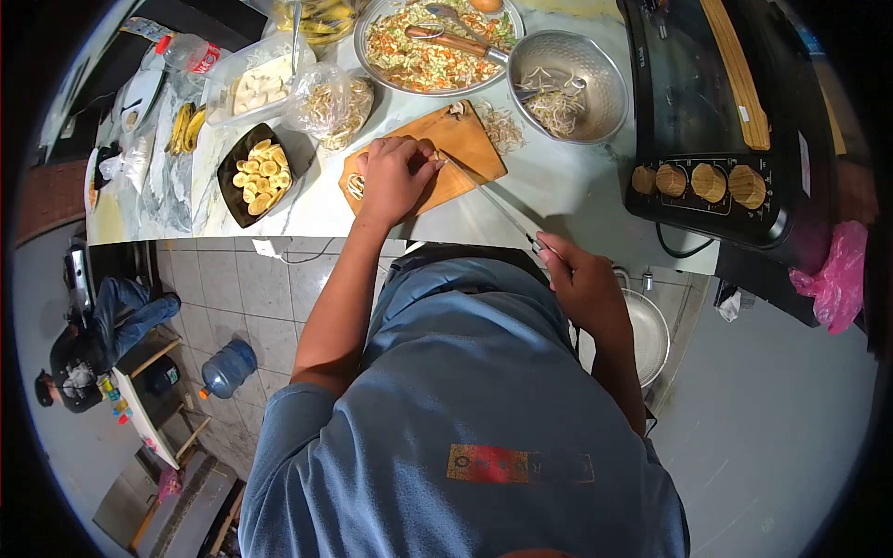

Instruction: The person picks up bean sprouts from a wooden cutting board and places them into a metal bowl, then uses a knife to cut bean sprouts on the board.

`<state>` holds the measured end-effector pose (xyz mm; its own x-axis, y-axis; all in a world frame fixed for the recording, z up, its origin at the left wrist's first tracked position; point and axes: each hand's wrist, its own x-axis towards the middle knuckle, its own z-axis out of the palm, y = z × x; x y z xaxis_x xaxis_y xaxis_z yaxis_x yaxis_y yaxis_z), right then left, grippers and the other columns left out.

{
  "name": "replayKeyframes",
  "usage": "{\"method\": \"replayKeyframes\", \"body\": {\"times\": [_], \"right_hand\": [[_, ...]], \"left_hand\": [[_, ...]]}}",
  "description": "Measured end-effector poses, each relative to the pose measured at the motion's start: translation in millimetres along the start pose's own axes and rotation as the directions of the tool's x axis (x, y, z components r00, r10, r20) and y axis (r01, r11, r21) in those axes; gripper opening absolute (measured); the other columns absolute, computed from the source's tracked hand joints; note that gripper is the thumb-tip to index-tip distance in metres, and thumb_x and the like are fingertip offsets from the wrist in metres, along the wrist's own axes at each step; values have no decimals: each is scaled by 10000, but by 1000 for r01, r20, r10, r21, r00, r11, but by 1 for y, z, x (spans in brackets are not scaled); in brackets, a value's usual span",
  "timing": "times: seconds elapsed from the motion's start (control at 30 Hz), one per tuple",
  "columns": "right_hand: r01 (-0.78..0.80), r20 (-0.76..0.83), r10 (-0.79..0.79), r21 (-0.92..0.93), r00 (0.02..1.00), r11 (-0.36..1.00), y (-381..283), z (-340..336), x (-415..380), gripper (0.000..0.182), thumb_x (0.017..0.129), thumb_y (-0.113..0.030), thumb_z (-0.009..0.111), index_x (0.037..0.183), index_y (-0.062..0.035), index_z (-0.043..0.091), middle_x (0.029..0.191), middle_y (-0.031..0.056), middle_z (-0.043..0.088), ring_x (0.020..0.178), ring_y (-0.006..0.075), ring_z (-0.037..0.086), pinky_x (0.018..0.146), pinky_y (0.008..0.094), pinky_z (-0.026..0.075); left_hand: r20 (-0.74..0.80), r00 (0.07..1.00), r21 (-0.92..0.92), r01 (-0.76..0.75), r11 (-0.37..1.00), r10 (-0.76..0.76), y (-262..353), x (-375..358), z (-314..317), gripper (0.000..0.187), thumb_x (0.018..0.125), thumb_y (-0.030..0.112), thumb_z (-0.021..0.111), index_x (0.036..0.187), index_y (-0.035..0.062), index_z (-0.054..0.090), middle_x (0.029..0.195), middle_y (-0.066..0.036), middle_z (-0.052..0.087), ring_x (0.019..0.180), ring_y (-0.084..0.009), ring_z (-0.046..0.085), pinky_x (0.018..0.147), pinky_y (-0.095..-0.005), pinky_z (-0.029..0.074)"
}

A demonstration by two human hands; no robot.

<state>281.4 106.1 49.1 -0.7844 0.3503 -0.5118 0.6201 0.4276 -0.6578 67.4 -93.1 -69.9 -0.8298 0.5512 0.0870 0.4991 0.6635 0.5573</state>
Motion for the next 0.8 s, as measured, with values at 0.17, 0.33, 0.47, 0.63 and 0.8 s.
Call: {"method": "replayKeyframes", "body": {"times": [0.17, 0.33, 0.47, 0.63, 0.8], "right_hand": [[35, -16, -35, 8, 999, 999, 3, 2, 0, 329, 998, -285, 605, 1232, -69, 687, 1003, 227, 719, 935, 384, 710, 838, 403, 539], [7, -3, -7, 17, 1000, 1000, 1, 2, -1, 327, 997, -282, 607, 1232, -69, 688, 1018, 228, 718, 956, 387, 706, 847, 405, 538], [24, -12, -24, 1, 1000, 1000, 0, 1, -2, 324, 995, -280, 607, 1233, -75, 689, 1005, 227, 719, 945, 391, 707, 839, 402, 541], [7, -3, -7, -10, 1000, 1000, 0, 1, 0, 322, 994, -280, 610, 1230, -77, 692, 992, 228, 719, 929, 392, 709, 833, 402, 544], [22, -17, -23, -63, 1000, 998, -2, 4, -1, 318, 990, -267, 616, 1236, -81, 693, 1001, 234, 712, 924, 398, 703, 824, 411, 545]], "left_hand": [[-75, 997, -52, -38, 998, 34, -2, 1, 4, 230, 810, 316, 792, 956, 148, 730, 986, -49, 670, 1011, -282, 554, 847, -448, 332], [-29, 999, -20, -15, 1000, 14, -1, 2, 2, 238, 790, 280, 826, 949, 133, 729, 970, -46, 676, 1012, -274, 569, 879, -419, 343], [-26, 999, -29, -22, 999, 22, -2, 2, 2, 216, 808, 300, 800, 945, 149, 729, 966, -44, 660, 1009, -274, 551, 842, -440, 331], [-22, 999, -36, -29, 999, 29, -2, 3, 2, 210, 808, 302, 802, 922, 145, 722, 950, -38, 660, 996, -271, 549, 839, -437, 326], [-13, 1000, -36, -21, 999, 20, -2, 5, 2, 209, 803, 304, 808, 900, 145, 713, 943, -36, 663, 990, -266, 549, 840, -436, 321]]}}
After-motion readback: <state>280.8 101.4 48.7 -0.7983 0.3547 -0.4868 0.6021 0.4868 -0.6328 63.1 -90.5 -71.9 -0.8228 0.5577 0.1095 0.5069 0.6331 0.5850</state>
